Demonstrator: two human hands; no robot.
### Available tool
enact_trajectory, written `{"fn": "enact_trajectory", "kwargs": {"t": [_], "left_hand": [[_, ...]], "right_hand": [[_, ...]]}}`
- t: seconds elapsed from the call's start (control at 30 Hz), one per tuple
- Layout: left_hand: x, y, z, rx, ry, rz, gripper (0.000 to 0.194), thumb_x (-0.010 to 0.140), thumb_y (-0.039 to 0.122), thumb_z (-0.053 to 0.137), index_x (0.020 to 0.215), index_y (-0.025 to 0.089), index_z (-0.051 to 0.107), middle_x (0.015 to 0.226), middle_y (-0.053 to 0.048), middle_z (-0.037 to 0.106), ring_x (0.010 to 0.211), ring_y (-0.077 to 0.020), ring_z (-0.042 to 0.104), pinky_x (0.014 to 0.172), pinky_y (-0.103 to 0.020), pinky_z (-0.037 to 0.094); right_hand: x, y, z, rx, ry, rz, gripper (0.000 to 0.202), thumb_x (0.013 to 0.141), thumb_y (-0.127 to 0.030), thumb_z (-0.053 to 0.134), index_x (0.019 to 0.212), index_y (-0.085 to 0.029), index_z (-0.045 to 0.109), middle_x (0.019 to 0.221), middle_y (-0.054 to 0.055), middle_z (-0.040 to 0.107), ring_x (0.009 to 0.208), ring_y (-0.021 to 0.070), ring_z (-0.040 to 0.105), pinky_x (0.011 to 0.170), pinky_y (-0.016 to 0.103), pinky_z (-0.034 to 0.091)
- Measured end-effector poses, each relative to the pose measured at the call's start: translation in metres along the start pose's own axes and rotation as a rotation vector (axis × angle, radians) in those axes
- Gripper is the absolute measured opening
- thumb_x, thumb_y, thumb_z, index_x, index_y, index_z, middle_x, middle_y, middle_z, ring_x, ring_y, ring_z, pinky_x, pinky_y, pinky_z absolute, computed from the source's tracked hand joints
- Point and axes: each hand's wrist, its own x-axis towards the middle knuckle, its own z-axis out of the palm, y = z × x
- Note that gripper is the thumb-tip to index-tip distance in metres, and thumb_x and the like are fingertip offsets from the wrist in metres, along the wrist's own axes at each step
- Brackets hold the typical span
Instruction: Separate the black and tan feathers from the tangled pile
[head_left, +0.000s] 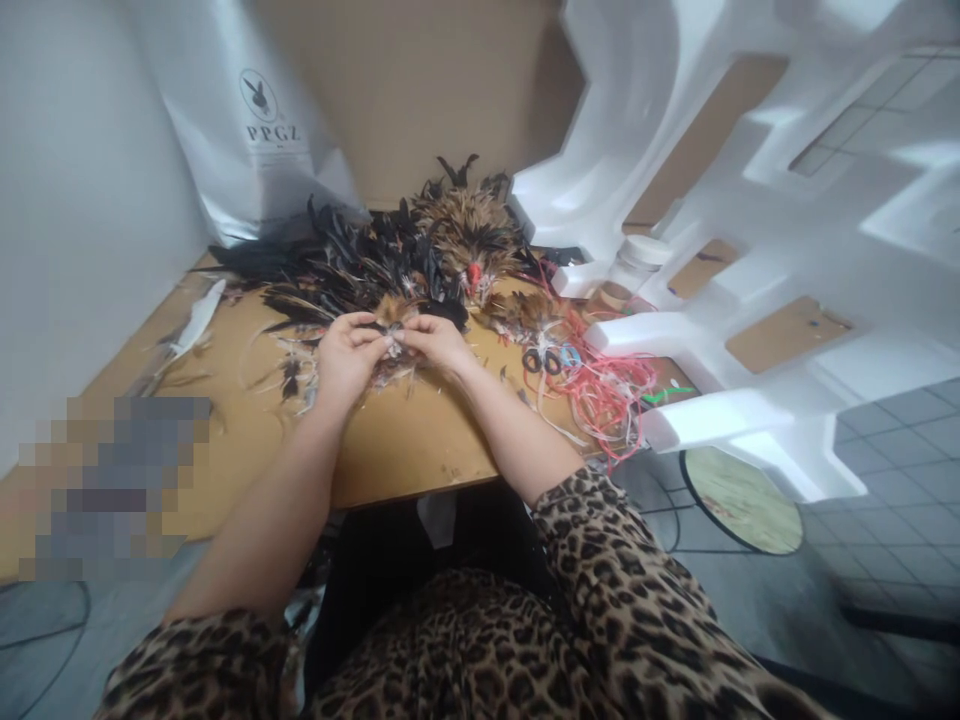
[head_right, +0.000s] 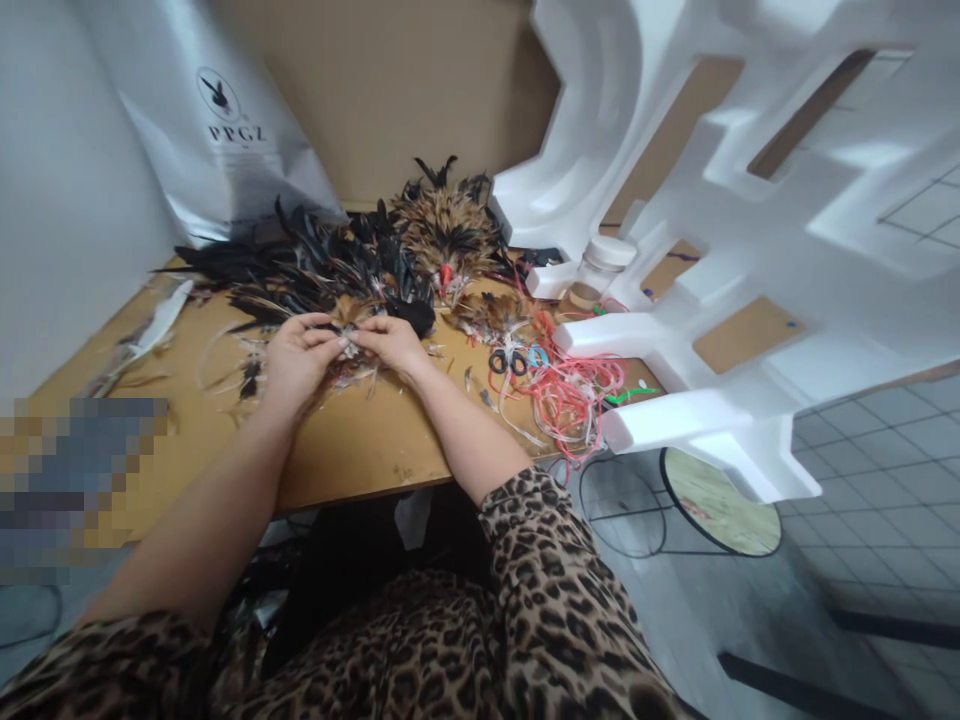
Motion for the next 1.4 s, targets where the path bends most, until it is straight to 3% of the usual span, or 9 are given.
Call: {"fn": "enact_trajectory", "kwargs": {"t": [0.3, 0.47, 0.53, 0.67, 0.8, 0.93, 1.13, 1.27, 1.4], "left_hand": [[-0.002, 0.003, 0.002, -0.066, -0.044, -0.047, 0.058, 0.058, 0.023, 0.074, 0.111, 0.015, 0.052, 0.074, -0.002, 0.067, 0.059, -0.0118, 0.063, 0.058, -0.023, 0.049], [0.004, 0.006, -0.007, -0.054, 0.093, 0.011, 0.048, 0.064, 0.027, 0.07, 0.107, 0.016, 0.053, 0.079, -0.005, 0.068, 0.063, -0.0121, 0.064, 0.055, -0.022, 0.048], [0.008, 0.006, -0.013, -0.041, 0.172, 0.027, 0.043, 0.066, 0.027, 0.068, 0.105, 0.017, 0.054, 0.082, -0.005, 0.068, 0.062, -0.011, 0.063, 0.053, -0.02, 0.047], [0.014, 0.005, -0.022, -0.046, 0.275, 0.045, 0.035, 0.068, 0.026, 0.064, 0.101, 0.018, 0.054, 0.082, -0.004, 0.068, 0.059, -0.01, 0.062, 0.05, -0.02, 0.045], [0.018, 0.001, -0.028, -0.06, 0.317, 0.053, 0.031, 0.069, 0.025, 0.062, 0.098, 0.017, 0.054, 0.079, -0.004, 0.067, 0.057, -0.0095, 0.061, 0.049, -0.02, 0.045], [0.022, -0.003, -0.031, -0.054, 0.344, 0.044, 0.029, 0.07, 0.024, 0.061, 0.097, 0.016, 0.055, 0.077, -0.003, 0.067, 0.054, -0.0088, 0.059, 0.046, -0.019, 0.043], [0.019, -0.005, -0.029, -0.025, 0.321, 0.06, 0.027, 0.069, 0.024, 0.061, 0.094, 0.014, 0.057, 0.076, -0.004, 0.066, 0.052, -0.0081, 0.058, 0.046, -0.019, 0.042], [0.017, -0.005, -0.029, 0.044, 0.32, 0.04, 0.025, 0.071, 0.027, 0.06, 0.092, 0.016, 0.058, 0.079, -0.003, 0.066, 0.052, -0.0069, 0.056, 0.047, -0.018, 0.04], [0.018, -0.008, -0.03, 0.089, 0.33, 0.075, 0.022, 0.071, 0.027, 0.06, 0.09, 0.016, 0.061, 0.079, -0.003, 0.065, 0.054, -0.0066, 0.054, 0.053, -0.019, 0.043]], "right_hand": [[0.004, -0.006, -0.012, -0.113, -0.011, -0.045, 0.027, 0.066, -0.039, 0.067, 0.066, -0.017, 0.052, 0.048, -0.006, 0.051, 0.04, 0.0049, 0.038, 0.042, 0.018, 0.027], [0.013, -0.024, -0.065, -0.346, 0.295, -0.213, 0.018, 0.072, -0.03, 0.056, 0.063, -0.017, 0.049, 0.048, -0.005, 0.05, 0.045, 0.0065, 0.042, 0.049, 0.019, 0.033], [0.013, -0.028, -0.09, -0.51, 0.436, -0.196, 0.018, 0.072, -0.026, 0.054, 0.058, -0.016, 0.048, 0.048, -0.004, 0.049, 0.046, 0.0064, 0.041, 0.05, 0.019, 0.033], [0.01, -0.023, -0.114, -0.844, 0.506, -0.052, 0.016, 0.071, -0.023, 0.051, 0.059, -0.014, 0.056, 0.054, 0.0, 0.055, 0.053, 0.0095, 0.048, 0.056, 0.021, 0.038], [0.01, -0.014, -0.108, -1.113, 0.484, 0.141, 0.016, 0.072, -0.02, 0.052, 0.072, -0.012, 0.066, 0.076, 0.013, 0.067, 0.074, 0.019, 0.061, 0.071, 0.028, 0.044], [0.008, -0.014, -0.1, -1.275, 0.5, 0.249, 0.023, 0.074, -0.022, 0.055, 0.089, -0.01, 0.068, 0.095, 0.022, 0.066, 0.088, 0.0285, 0.063, 0.077, 0.037, 0.044], [-0.001, -0.026, -0.078, -1.244, 0.518, -0.153, 0.024, 0.079, -0.026, 0.05, 0.097, -0.017, 0.064, 0.1, 0.011, 0.062, 0.092, 0.0217, 0.057, 0.082, 0.034, 0.043], [-0.005, -0.025, -0.046, -1.11, 0.353, -0.407, 0.021, 0.081, -0.027, 0.049, 0.093, -0.017, 0.064, 0.088, 0.005, 0.06, 0.084, 0.0164, 0.055, 0.081, 0.028, 0.041], [-0.008, -0.014, -0.019, -1.13, 0.114, -0.403, 0.018, 0.081, -0.029, 0.05, 0.081, -0.019, 0.065, 0.085, 0.003, 0.06, 0.078, 0.0137, 0.054, 0.074, 0.025, 0.04]]}}
